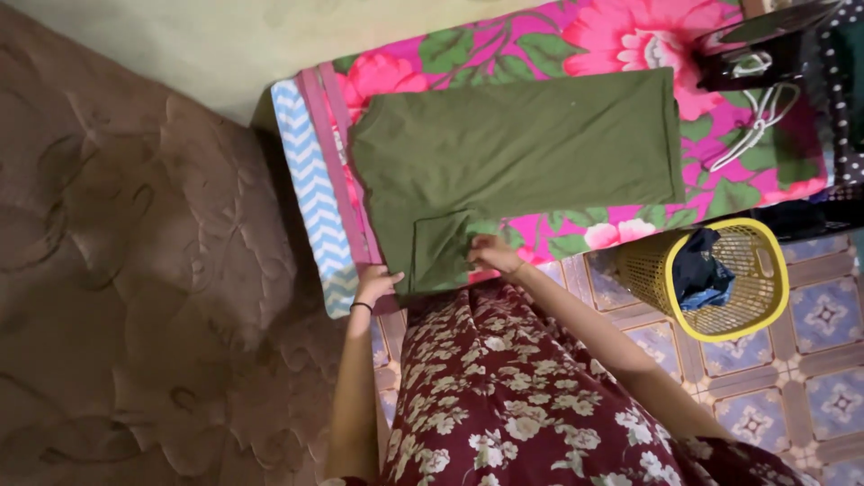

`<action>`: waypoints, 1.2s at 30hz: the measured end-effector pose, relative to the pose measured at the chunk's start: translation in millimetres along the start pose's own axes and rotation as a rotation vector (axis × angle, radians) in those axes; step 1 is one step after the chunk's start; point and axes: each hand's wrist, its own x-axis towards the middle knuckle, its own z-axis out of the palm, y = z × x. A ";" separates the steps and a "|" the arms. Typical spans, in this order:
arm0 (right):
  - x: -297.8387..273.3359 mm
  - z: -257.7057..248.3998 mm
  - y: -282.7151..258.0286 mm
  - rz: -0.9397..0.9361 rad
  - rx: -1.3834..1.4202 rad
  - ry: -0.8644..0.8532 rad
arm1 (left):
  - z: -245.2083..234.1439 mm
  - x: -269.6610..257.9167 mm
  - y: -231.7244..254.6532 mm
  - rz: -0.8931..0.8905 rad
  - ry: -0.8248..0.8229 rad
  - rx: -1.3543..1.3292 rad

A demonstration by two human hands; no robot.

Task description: The person irons a green t-shirt on an ironing board and then folds it properly.

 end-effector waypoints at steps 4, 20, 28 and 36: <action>-6.8 -9.4 -12.2 -0.023 -0.213 -0.031 | -1.4 -20.0 -14.0 0.132 0.029 -0.028; -60.8 8.4 -63.5 -0.723 -0.822 -0.333 | -1.7 -48.9 37.7 0.389 0.118 0.153; -79.3 -132.7 -10.5 -0.370 -0.445 0.527 | -45.4 76.4 147.3 0.389 0.359 -0.405; -81.9 -333.9 4.2 -0.240 -0.381 1.392 | -56.8 100.5 144.8 0.459 0.800 -0.086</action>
